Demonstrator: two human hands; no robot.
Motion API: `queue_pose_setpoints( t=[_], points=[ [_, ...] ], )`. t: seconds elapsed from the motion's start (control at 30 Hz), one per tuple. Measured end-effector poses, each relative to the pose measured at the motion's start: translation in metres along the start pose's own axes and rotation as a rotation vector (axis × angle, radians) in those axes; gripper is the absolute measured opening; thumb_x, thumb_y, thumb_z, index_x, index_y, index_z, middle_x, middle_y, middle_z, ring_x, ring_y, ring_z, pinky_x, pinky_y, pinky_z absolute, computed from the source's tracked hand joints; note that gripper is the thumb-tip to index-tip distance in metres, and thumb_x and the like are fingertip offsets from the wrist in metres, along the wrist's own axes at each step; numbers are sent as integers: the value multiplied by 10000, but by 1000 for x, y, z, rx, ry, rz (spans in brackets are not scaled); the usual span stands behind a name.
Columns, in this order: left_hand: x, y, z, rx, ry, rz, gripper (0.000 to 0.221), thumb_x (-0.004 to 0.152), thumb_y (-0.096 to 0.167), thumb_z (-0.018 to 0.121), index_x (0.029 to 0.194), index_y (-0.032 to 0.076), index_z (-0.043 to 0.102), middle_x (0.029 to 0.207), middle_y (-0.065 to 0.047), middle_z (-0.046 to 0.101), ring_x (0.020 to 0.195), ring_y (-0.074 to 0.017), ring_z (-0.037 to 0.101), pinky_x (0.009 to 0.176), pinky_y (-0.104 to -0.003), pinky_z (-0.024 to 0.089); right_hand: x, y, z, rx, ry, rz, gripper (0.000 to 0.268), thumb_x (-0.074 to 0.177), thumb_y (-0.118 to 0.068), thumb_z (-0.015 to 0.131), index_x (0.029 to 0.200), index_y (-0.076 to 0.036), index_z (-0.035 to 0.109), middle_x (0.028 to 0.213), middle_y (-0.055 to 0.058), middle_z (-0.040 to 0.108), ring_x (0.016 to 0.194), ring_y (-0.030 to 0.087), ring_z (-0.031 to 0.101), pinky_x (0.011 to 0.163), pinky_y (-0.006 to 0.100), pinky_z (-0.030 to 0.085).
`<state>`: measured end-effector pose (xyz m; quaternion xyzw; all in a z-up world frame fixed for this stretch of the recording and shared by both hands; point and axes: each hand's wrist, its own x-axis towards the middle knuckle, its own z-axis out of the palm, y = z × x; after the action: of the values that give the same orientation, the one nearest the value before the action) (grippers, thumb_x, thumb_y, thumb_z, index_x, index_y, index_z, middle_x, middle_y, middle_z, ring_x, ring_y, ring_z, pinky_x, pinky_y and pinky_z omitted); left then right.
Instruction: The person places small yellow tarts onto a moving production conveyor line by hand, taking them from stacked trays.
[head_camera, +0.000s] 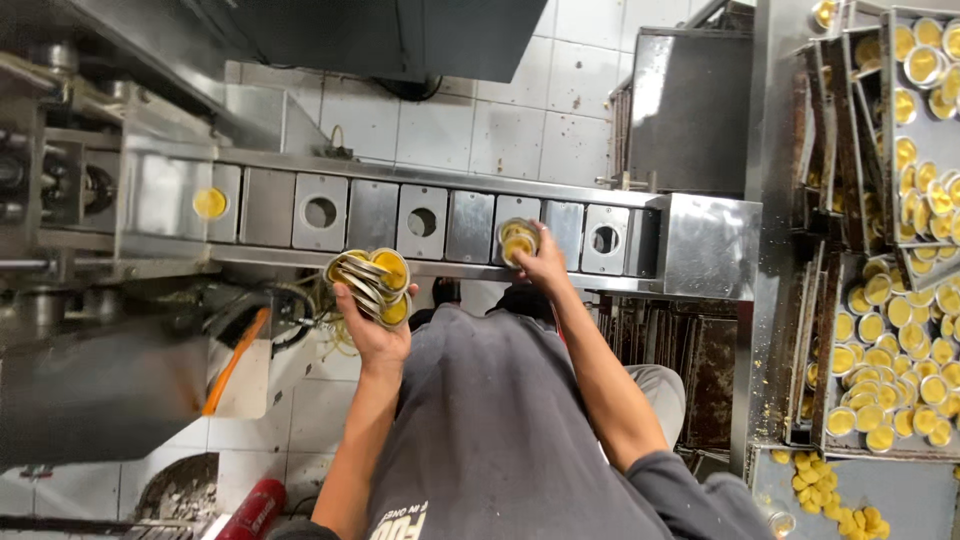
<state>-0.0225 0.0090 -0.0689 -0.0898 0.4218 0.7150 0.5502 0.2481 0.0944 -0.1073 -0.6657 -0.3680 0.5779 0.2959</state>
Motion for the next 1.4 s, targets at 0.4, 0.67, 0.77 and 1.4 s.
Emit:
queue_pose_setpoints(
  t=[0.4,0.67,0.77,1.4],
  points=[
    [-26,37,-18,-70,138,140,685,966,719,600,1469,259,541,1386,-46,681,1062,-274,745,770,-524,691,41,5,31,-639,29,-235,665,803,-531,812,1411,-373,596,1260,112,761,1148,476,713,1062,579,542],
    [-34,45,-21,-93,106,190,737,979,740,543,1523,247,485,1450,-82,633,1142,-301,726,768,-500,688,32,5,37,47,-137,-131,866,976,-293,847,1607,-89,289,1285,372,644,1049,498,722,719,548,660],
    [-28,45,-30,-155,106,182,707,966,762,519,1437,236,565,1375,-160,679,1160,-419,732,687,-534,687,21,12,10,-44,-65,-216,769,964,-247,823,1548,-30,371,935,309,726,569,272,691,458,352,565],
    [-21,36,-22,-85,32,126,740,948,791,513,1433,238,597,1383,-212,684,1212,-516,694,695,-561,655,33,22,7,-463,122,-85,664,739,-642,928,1315,-409,693,764,-20,771,835,242,778,855,426,614]
  ],
)
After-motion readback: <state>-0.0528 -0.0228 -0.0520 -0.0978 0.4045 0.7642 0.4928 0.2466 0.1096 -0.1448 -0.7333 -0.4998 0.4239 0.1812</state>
